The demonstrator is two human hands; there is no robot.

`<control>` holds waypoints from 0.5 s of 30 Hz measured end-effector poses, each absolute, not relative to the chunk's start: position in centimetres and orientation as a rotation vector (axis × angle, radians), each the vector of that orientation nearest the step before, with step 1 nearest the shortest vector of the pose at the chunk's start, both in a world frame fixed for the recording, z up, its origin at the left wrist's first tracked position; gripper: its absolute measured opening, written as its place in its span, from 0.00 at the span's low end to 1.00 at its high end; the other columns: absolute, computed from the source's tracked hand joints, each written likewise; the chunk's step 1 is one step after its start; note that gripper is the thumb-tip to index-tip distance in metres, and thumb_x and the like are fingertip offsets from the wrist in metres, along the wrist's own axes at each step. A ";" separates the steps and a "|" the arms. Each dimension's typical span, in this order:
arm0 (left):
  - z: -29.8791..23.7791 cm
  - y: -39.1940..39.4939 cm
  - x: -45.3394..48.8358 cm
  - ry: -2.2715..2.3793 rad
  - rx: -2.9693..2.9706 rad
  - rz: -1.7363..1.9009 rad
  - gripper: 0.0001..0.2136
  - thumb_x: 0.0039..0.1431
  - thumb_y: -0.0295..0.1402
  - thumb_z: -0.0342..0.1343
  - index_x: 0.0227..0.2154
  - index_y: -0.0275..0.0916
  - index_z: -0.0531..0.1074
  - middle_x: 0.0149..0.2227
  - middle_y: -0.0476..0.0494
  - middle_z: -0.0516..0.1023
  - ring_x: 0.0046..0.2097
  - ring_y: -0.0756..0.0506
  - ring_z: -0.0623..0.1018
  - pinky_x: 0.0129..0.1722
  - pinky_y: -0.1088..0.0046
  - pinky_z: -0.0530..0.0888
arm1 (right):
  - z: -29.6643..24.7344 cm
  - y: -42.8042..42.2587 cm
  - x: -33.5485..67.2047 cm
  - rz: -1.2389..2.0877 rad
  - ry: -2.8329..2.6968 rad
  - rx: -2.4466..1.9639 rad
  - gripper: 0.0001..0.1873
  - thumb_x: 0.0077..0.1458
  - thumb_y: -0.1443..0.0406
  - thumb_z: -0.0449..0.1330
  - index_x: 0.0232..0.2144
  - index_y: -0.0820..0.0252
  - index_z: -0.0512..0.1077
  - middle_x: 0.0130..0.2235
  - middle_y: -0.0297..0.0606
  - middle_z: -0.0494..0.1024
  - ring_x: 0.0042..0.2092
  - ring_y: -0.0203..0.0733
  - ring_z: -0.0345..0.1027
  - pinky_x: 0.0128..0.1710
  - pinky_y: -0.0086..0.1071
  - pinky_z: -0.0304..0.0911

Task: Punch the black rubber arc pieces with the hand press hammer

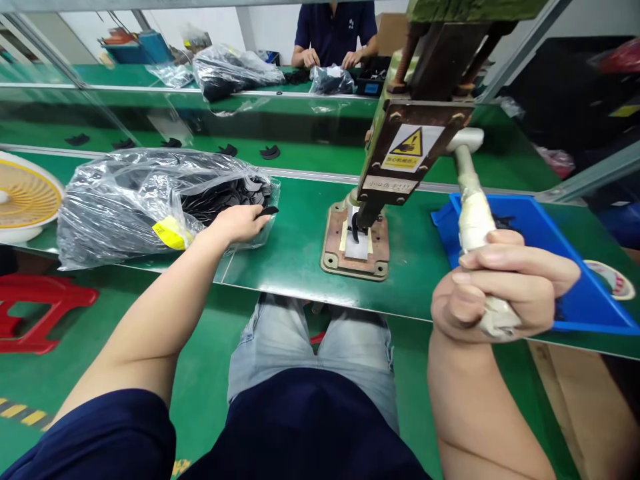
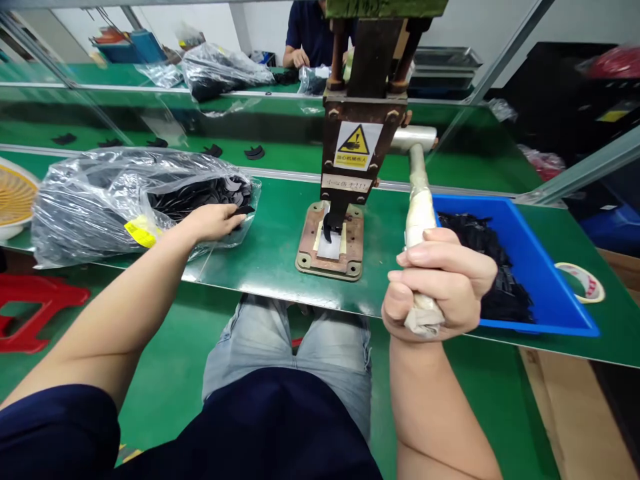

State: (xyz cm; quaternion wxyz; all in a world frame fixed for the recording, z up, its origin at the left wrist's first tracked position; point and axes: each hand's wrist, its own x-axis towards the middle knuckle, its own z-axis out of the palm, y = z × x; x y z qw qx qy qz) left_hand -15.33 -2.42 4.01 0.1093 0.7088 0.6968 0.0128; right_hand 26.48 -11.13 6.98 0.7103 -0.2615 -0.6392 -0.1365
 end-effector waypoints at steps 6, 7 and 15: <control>2.4 -2.6 -7.7 1.531 1.816 0.629 0.21 0.76 0.49 0.47 0.33 0.40 0.72 0.30 0.45 0.77 0.33 0.46 0.76 0.37 0.71 0.70 | 7.1 -11.1 26.1 -0.327 -1.398 -0.599 0.22 0.62 0.50 0.64 0.25 0.57 0.68 0.34 0.34 0.69 0.34 0.33 0.68 0.46 0.49 0.77; 2.1 -2.5 -6.2 1.486 1.753 0.652 0.19 0.75 0.49 0.50 0.32 0.40 0.71 0.28 0.47 0.76 0.30 0.47 0.74 0.35 0.71 0.68 | 7.2 -11.0 26.1 -0.330 -1.395 -0.596 0.21 0.62 0.50 0.64 0.25 0.56 0.68 0.34 0.34 0.69 0.34 0.33 0.68 0.46 0.49 0.77; 2.0 -1.9 2.2 1.200 1.495 0.739 0.18 0.69 0.49 0.61 0.32 0.40 0.71 0.21 0.52 0.69 0.24 0.50 0.68 0.29 0.73 0.64 | 6.8 -10.4 26.2 -0.332 -1.345 -0.535 0.21 0.59 0.51 0.66 0.24 0.57 0.68 0.34 0.34 0.71 0.33 0.33 0.66 0.44 0.50 0.75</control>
